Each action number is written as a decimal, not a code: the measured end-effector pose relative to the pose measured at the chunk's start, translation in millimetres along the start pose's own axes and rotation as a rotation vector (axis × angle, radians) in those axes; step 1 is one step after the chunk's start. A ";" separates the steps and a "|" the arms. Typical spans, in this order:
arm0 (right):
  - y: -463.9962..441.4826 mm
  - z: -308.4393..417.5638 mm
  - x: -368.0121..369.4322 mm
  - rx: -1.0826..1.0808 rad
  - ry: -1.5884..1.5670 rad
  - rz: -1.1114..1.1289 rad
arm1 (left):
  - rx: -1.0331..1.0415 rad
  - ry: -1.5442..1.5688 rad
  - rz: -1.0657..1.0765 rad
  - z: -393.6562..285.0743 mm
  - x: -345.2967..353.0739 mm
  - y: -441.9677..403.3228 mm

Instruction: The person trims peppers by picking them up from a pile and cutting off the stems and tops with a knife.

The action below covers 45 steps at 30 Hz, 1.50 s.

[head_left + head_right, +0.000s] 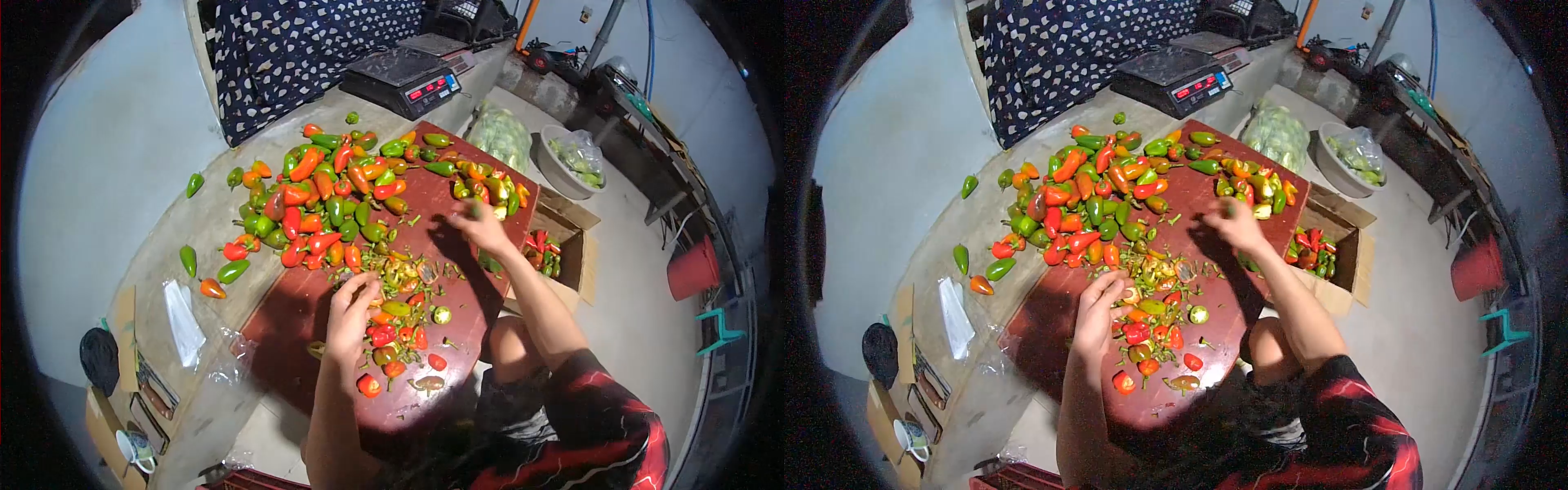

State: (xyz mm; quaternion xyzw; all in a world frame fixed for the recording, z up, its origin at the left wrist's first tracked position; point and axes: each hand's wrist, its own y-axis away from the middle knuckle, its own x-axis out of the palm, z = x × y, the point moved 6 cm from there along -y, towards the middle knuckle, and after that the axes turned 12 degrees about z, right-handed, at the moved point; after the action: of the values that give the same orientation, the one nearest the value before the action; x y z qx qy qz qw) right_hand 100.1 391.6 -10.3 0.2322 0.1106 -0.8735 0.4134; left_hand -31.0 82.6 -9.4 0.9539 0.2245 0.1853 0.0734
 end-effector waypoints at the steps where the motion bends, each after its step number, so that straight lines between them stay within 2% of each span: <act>1: -16.7 23.3 20.4 -0.019 0.125 0.054 | 0.004 -0.011 -0.003 0.7 -2.1 -0.5; 4: -63.3 51.2 73.9 0.039 0.478 0.168 | -0.016 -0.014 -0.017 0.3 -8.1 -1.2; 5: -65.7 57.4 84.6 0.005 0.598 0.064 | -0.014 -0.031 -0.026 -1.1 -9.4 -1.7; 9: -78.0 38.8 105.4 0.132 0.636 0.064 | 0.009 0.022 -0.020 -3.6 -14.0 0.0; 12: -51.6 55.7 89.0 -0.008 0.595 -0.009 | 0.024 -0.026 -0.043 -8.4 -17.9 2.0; 14: -25.6 75.2 80.1 -0.027 0.593 0.031 | 0.044 -0.049 -0.076 -1.3 -22.2 -1.9; 16: 8.4 106.8 77.3 -0.176 0.203 0.149 | 0.284 -0.408 -0.308 -18.7 -24.9 3.6; 17: 17.1 112.5 85.3 -0.188 0.024 0.282 | 0.313 -0.703 -0.405 -33.6 -21.5 11.6; 18: 26.2 117.4 94.6 -0.194 -0.160 0.414 | 0.304 -0.706 -0.422 -31.8 -25.0 11.9; 20: 47.4 136.0 107.3 -0.203 -0.164 0.584 | 0.477 -0.710 -0.297 -32.1 -22.1 9.2; 22: 57.8 145.1 123.7 -0.229 -0.297 0.699 | 0.332 -0.340 0.048 -28.4 -19.1 3.7; 24: 63.2 155.5 129.9 -0.227 -0.302 0.707 | -0.073 -0.184 0.301 -19.3 -13.8 7.7; 25: 60.9 157.1 128.4 -0.289 -0.228 0.657 | -0.082 -0.183 0.293 -14.1 -13.2 6.5; 26: 56.9 158.3 126.8 -0.353 -0.154 0.606 | 0.047 -0.241 0.187 -16.1 -16.5 4.2; 27: 51.6 156.6 121.4 -0.423 0.033 0.523 | 0.177 -0.301 0.081 -24.7 -18.5 4.6; 28: 47.4 156.7 114.4 -0.487 0.218 0.435 | 0.167 -0.301 0.075 -26.1 -18.2 5.1; 29: 39.2 139.6 111.3 -0.224 0.411 0.509 | 0.218 -0.332 0.039 -33.7 -18.7 6.9; 30: 37.4 138.8 105.7 -0.291 0.576 0.394 | 0.271 -0.363 0.005 -41.1 -18.4 8.2; 32: 34.2 129.3 102.3 -0.206 0.582 0.369 | 0.298 -0.389 -0.034 -33.8 -19.9 5.2; 34: 43.6 141.0 103.8 -0.341 0.615 0.314 | 0.381 -0.390 -0.105 -37.0 -12.0 5.9; 36: 55.3 158.8 116.3 -0.544 0.718 0.348 | 0.320 -0.471 -0.119 -35.5 -10.2 6.0; 38: 65.3 162.2 134.6 -0.611 0.805 0.377 | 0.251 -0.555 -0.133 -28.6 -12.6 6.6; 40: 72.1 166.4 145.9 -0.632 0.826 0.366 | 0.425 -0.449 -0.072 -26.4 -12.3 6.5; 41: 75.0 168.7 148.6 -0.657 0.849 0.353 | 0.456 -0.532 -0.118 -25.6 -11.1 6.2; 45: 78.5 178.9 149.9 -0.656 0.877 0.345 | 0.461 -0.511 -0.137 -36.8 -7.6 10.8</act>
State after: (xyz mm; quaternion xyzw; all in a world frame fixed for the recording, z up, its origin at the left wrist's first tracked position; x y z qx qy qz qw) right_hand 22.2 172.4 70.3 0.4469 0.4976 -0.5355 0.5157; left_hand -47.2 71.6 24.5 0.9437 0.2984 -0.1201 -0.0776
